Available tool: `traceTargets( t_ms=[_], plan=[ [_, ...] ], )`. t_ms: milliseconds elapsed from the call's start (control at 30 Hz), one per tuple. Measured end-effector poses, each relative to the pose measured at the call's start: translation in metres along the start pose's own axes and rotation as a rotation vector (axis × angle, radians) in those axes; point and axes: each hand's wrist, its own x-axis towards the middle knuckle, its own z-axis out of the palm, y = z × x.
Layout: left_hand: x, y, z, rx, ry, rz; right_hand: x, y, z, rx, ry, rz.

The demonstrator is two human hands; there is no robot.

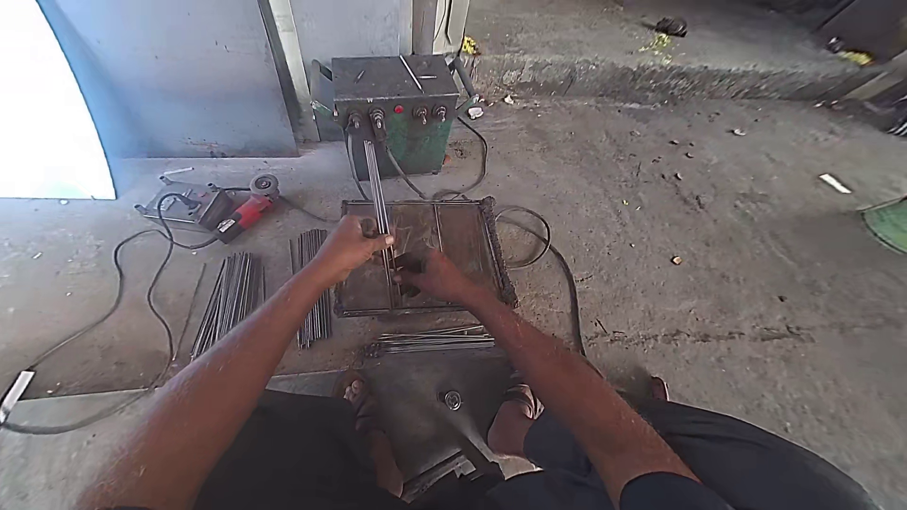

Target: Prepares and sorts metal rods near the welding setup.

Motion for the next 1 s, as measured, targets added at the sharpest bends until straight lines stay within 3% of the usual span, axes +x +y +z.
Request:
traceTargets(
  t_ms=[167,333,633,833,900,1000],
  plan=[
    [-0.002,-0.007,-0.038,0.054,0.118,-0.068,0.009,0.029,0.019,-0.118,0.074,0.141],
    [0.001,0.009,-0.081,-0.115,0.273,-0.013,0.029,0.054,0.032,-0.295,0.15,0.318],
    [-0.01,0.018,-0.108,-0.2,0.323,0.051,0.063,0.045,0.045,-0.485,0.31,0.43],
    [-0.003,0.006,-0.101,-0.184,0.247,0.008,0.057,0.042,0.05,-0.466,0.301,0.287],
    [-0.001,0.0,-0.095,-0.177,0.199,-0.007,0.053,0.024,0.054,-0.273,0.364,0.14],
    [0.005,-0.008,-0.081,-0.149,0.098,-0.01,0.049,-0.013,0.062,0.054,0.257,-0.09]
  ],
)
